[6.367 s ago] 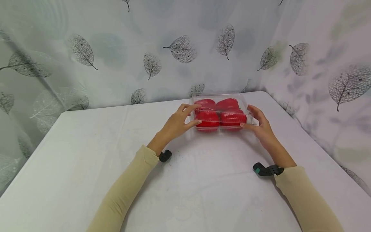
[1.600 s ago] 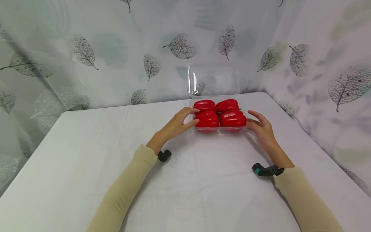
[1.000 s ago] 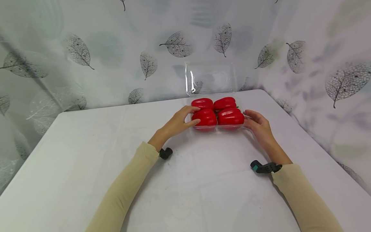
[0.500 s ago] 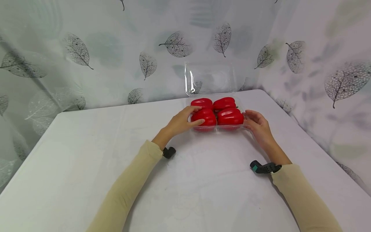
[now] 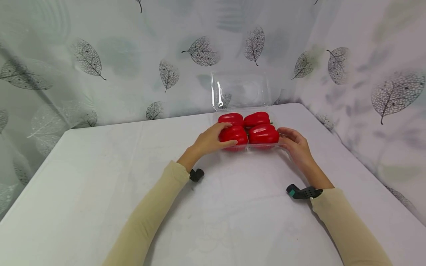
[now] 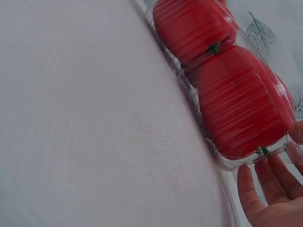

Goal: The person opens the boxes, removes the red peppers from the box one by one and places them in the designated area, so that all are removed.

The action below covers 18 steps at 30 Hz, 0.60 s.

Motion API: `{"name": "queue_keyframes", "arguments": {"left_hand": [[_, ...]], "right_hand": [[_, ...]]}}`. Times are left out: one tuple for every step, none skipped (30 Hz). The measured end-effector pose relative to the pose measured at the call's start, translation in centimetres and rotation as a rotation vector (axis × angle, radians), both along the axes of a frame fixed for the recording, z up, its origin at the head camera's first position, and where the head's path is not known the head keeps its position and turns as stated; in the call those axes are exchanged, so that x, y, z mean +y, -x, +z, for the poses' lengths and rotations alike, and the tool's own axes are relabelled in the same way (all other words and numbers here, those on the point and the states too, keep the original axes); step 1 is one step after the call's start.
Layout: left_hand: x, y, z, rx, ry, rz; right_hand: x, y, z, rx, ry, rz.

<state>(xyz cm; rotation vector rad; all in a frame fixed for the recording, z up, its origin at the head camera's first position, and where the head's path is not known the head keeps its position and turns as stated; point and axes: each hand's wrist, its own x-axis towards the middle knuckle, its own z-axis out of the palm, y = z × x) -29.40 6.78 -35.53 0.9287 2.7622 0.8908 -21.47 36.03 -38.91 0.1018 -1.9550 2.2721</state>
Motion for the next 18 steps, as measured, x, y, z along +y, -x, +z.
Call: {"name": "queue_keyframes", "arguments": {"left_hand": [[0.02, 0.02, 0.01, -0.008, -0.001, -0.001], [0.06, 0.04, 0.03, -0.015, -0.001, -0.001], [0.11, 0.03, 0.07, -0.021, -0.001, 0.001], [0.17, 0.02, 0.09, -0.027, -0.003, 0.002], [0.24, 0.03, 0.08, -0.031, -0.006, 0.002], [0.30, 0.03, 0.05, -0.033, -0.009, 0.005], [0.36, 0.02, 0.00, -0.033, -0.008, 0.011], [0.42, -0.01, -0.04, -0.035, -0.009, 0.016], [0.48, -0.02, -0.09, -0.035, -0.010, 0.022], [0.52, -0.03, -0.13, -0.036, -0.010, 0.028], [0.56, -0.04, -0.17, -0.036, -0.008, 0.035], [0.60, -0.03, -0.21, -0.037, -0.006, 0.042], [0.63, -0.03, -0.23, -0.038, -0.006, 0.047], [0.66, -0.05, -0.20, -0.038, -0.007, 0.051], [0.70, -0.04, -0.18, -0.039, -0.010, 0.053], [0.73, -0.02, -0.16, -0.042, -0.018, 0.054], [0.76, 0.00, -0.13, -0.047, -0.029, 0.055], [0.79, 0.03, -0.12, -0.052, -0.041, 0.053]], "right_hand": [[0.01, 0.00, -0.02, 0.001, 0.002, 0.005], [0.02, 0.01, -0.03, 0.002, 0.003, 0.009], [0.03, 0.01, -0.05, 0.002, 0.009, 0.014], [0.04, 0.02, -0.05, 0.002, 0.010, 0.016], [0.04, 0.01, -0.04, 0.001, 0.010, 0.016], [0.03, -0.01, -0.02, -0.001, 0.011, 0.016], [0.04, 0.00, -0.05, 0.000, 0.015, 0.016], [0.03, -0.01, -0.06, 0.001, 0.022, 0.019], [0.03, -0.02, -0.06, 0.002, 0.024, 0.021], [0.03, -0.03, -0.06, 0.003, 0.027, 0.023], [0.03, -0.03, -0.07, 0.003, 0.034, 0.027], [0.04, -0.02, -0.08, 0.004, 0.041, 0.030], [0.06, -0.02, -0.09, 0.004, 0.046, 0.032], [0.07, -0.02, -0.09, 0.003, 0.047, 0.032], [0.09, -0.01, -0.10, 0.001, 0.044, 0.031], [0.10, -0.01, -0.09, -0.001, 0.044, 0.030], [0.12, 0.00, -0.09, -0.003, 0.043, 0.028], [0.14, 0.01, -0.09, -0.003, 0.041, 0.026]]}}
